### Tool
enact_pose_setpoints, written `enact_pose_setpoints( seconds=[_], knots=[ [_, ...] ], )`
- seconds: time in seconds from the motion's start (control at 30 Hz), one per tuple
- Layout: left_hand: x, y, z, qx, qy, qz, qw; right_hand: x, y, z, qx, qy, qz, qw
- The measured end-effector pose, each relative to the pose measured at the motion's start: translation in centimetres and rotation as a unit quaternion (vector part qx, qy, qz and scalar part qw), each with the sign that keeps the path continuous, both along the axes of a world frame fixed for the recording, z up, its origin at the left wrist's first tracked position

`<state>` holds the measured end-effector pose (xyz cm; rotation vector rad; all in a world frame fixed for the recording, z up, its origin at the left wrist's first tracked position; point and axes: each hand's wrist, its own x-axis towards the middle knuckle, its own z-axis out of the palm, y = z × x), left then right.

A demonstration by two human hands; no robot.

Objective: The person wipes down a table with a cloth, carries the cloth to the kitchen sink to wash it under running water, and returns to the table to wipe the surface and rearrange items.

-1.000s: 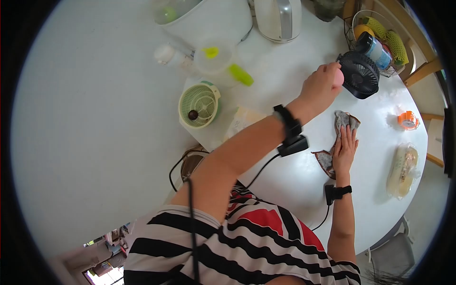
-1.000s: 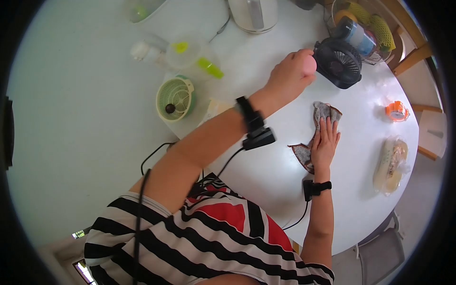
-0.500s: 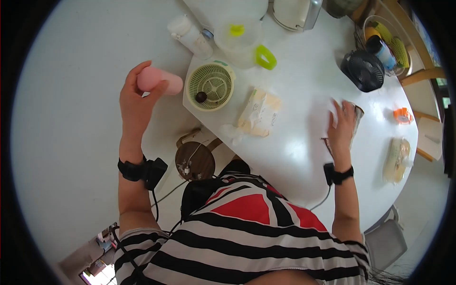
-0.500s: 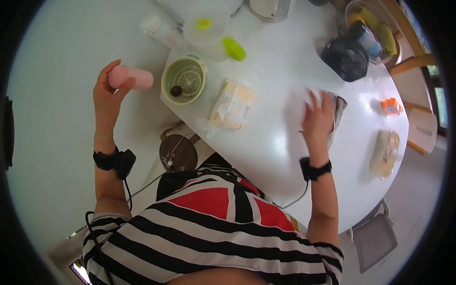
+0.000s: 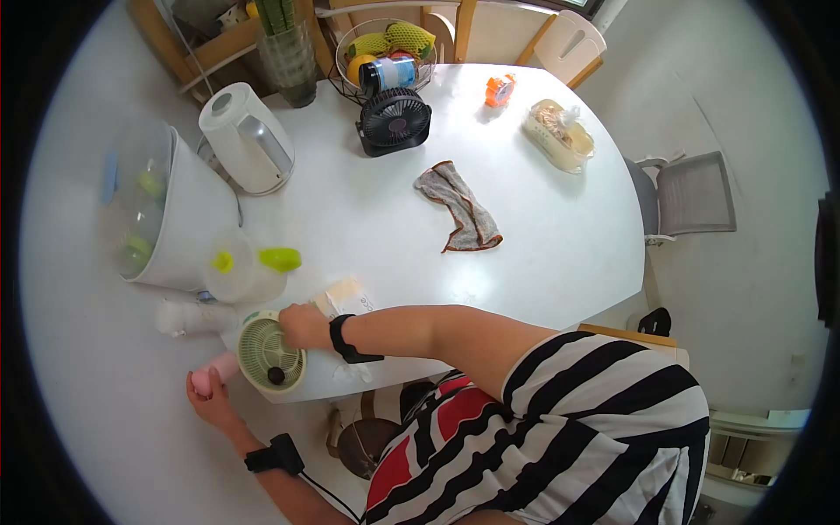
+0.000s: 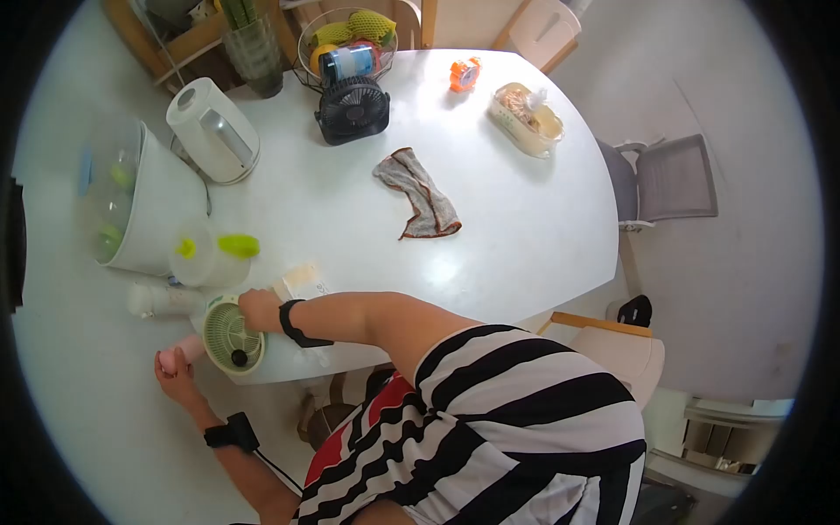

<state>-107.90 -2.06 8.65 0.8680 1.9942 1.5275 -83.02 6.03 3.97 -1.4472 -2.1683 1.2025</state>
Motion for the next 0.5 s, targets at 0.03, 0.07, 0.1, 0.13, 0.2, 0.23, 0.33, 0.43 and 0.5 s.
enact_pose_setpoints(
  seconds=[0.03,0.07,0.1,0.13,0.2,0.23,0.33,0.43,0.5],
  knots=[
    [-0.7,0.0,-0.2,-0.01,0.002,-0.001,1.0,-0.6,-0.1,0.1,0.006,0.002,-0.004,1.0],
    [-1.5,0.2,-0.5,-0.019,0.005,-0.003,1.0,-0.8,-0.1,0.1,-0.013,0.012,-0.003,1.0],
    [-2.1,0.3,-1.0,-0.018,0.006,-0.006,1.0,-0.3,-0.4,0.5,-0.036,0.021,-0.001,0.999],
    [-2.6,0.5,-1.7,-0.034,0.016,-0.024,0.999,0.7,-0.3,1.4,-0.005,0.041,0.007,0.999],
    [-2.6,1.2,-3.5,-0.048,0.027,-0.047,0.997,3.9,0.1,5.1,-0.018,0.02,0.009,1.0],
    [-2.2,1.6,-4.7,-0.036,0.009,-0.064,0.997,5.9,0.3,7.1,-0.032,-0.001,0.015,0.999],
    [1.3,1.9,-4.0,-0.037,-0.004,-0.074,0.997,12.4,0.6,9.2,-0.064,0.029,-0.067,0.995],
    [4.2,4.1,-3.8,-0.067,0.012,-0.071,0.995,21.2,0.6,11.5,-0.074,0.023,-0.18,0.981],
    [5.1,5.0,-3.4,-0.081,0.026,-0.062,0.994,27.4,1.1,11.1,-0.045,0.047,-0.264,0.962]
  ],
)
